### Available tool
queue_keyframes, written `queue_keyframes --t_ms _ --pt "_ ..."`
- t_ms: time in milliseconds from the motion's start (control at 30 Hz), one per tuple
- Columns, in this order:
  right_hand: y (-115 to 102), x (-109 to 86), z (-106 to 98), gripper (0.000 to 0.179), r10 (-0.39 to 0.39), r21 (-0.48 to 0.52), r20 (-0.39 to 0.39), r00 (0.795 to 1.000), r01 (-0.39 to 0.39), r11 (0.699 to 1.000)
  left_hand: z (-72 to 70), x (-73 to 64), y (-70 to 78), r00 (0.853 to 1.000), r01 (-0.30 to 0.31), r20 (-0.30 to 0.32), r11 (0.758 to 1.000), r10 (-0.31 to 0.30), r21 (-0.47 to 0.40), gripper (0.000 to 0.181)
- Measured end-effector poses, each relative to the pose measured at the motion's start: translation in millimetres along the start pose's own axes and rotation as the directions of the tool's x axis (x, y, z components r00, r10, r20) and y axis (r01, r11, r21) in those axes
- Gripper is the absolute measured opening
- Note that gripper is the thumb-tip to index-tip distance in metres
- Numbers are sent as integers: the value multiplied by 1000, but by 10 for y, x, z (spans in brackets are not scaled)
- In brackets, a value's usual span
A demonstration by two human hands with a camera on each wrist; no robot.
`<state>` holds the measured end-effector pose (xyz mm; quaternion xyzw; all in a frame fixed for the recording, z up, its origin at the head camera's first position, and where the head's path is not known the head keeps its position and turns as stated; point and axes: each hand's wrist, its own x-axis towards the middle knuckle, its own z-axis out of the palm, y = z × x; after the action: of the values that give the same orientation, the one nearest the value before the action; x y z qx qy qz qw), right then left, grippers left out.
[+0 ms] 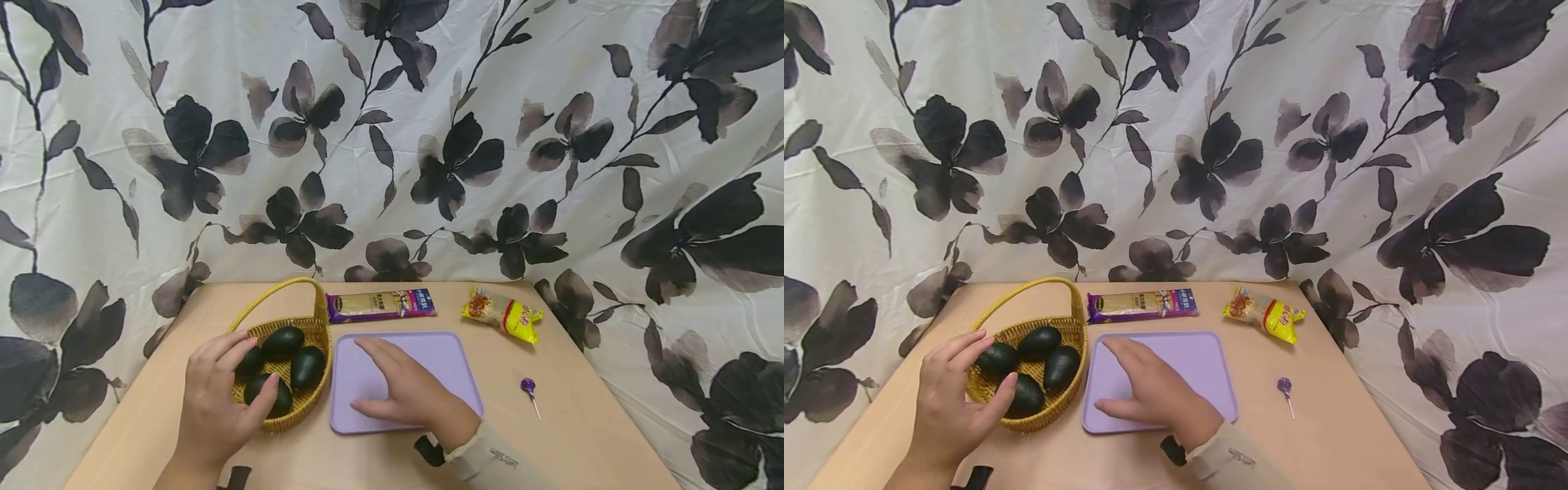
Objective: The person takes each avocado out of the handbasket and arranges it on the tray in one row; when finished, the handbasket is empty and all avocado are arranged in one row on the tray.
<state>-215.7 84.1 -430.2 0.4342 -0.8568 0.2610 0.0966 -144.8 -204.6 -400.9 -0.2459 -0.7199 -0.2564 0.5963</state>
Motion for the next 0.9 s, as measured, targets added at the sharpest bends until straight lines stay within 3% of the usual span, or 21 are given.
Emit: queue_keyframes --t_ms 167,500,767,900 --pt "6 80 61 92 5 31 -17 1000 -5 999 -50 -9 -36 998 36 -54 998 -33 56 56" --pt "11 243 156 92 59 107 -11 998 -58 993 -179 -208 -225 980 197 -9 973 -197 123 72" --pt "-1 334 225 92 140 228 16 990 -140 964 -270 -414 -300 925 357 77 922 -371 147 73" --pt "6 392 262 89 161 280 22 987 -160 947 -298 -451 -284 885 434 113 888 -451 150 75"
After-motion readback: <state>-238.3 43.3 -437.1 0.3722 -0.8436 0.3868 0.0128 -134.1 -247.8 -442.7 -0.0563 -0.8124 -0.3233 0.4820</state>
